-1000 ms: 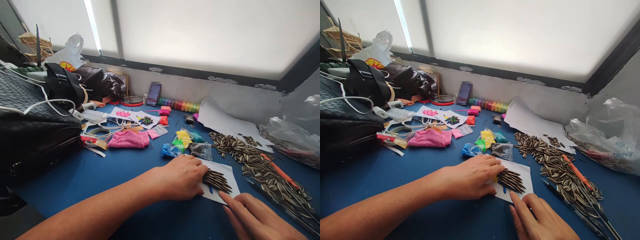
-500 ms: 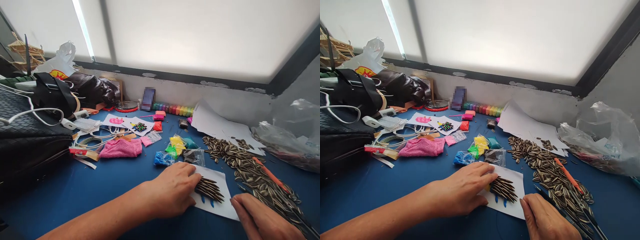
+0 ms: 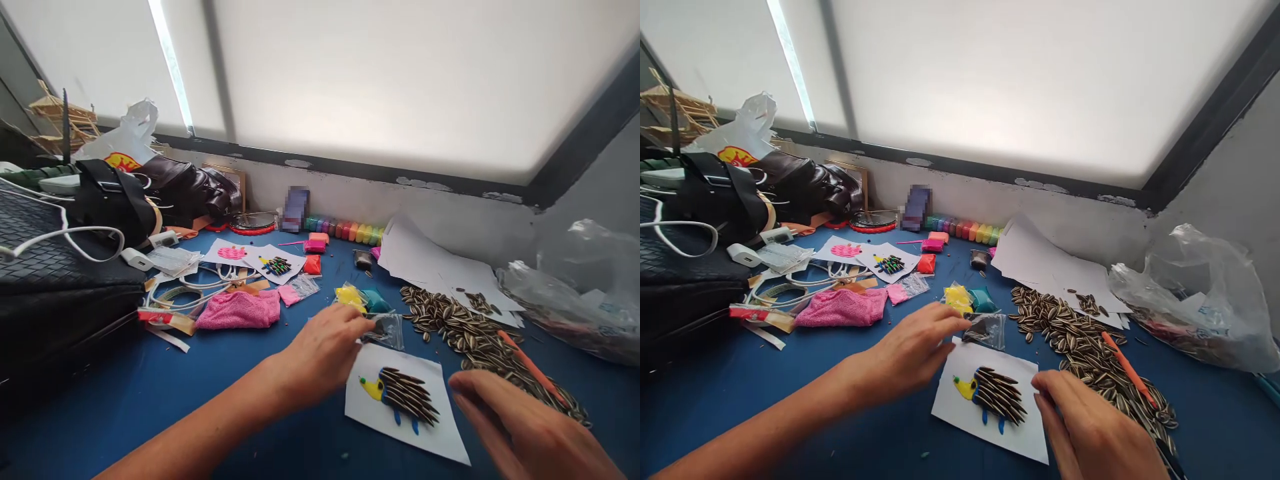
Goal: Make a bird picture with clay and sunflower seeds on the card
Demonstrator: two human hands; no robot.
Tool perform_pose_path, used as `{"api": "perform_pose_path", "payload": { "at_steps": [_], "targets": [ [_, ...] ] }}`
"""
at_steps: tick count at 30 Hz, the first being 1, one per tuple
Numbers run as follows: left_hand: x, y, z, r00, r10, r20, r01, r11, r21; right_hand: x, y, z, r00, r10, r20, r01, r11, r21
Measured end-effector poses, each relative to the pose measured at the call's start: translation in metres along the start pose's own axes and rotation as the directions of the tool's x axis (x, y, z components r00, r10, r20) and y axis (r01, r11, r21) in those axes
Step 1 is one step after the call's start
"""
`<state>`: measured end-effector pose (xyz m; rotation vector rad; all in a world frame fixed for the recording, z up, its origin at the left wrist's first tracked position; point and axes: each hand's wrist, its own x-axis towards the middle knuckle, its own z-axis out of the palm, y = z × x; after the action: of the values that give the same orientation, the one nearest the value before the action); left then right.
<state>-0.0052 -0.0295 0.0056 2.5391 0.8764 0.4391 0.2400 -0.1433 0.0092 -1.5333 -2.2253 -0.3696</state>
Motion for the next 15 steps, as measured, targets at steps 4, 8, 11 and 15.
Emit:
{"api": "perform_pose_path", "payload": {
  "at_steps": [4,8,11,15],
  "targets": [
    [0.002,-0.019,-0.003,0.988,-0.152,0.003,0.150,0.980,0.129,0.033,0.002,0.001,0.988,0.070,0.139,-0.066,0.997,-0.033],
    [0.000,-0.030,-0.006,0.975,-0.222,0.032,0.216,0.968,0.129,0.060,0.007,0.020,0.951,0.166,0.260,-0.165,0.986,-0.025],
    [-0.001,-0.032,-0.005,0.970,-0.242,0.033,0.237,0.964,0.119,0.073,0.014,0.038,0.934,0.225,0.278,-0.222,0.974,-0.040],
    [0.002,-0.037,-0.003,0.973,-0.228,0.020,0.226,0.971,0.081,0.081,0.020,0.057,0.915,0.270,0.299,-0.272,0.962,-0.034]
  ]
}}
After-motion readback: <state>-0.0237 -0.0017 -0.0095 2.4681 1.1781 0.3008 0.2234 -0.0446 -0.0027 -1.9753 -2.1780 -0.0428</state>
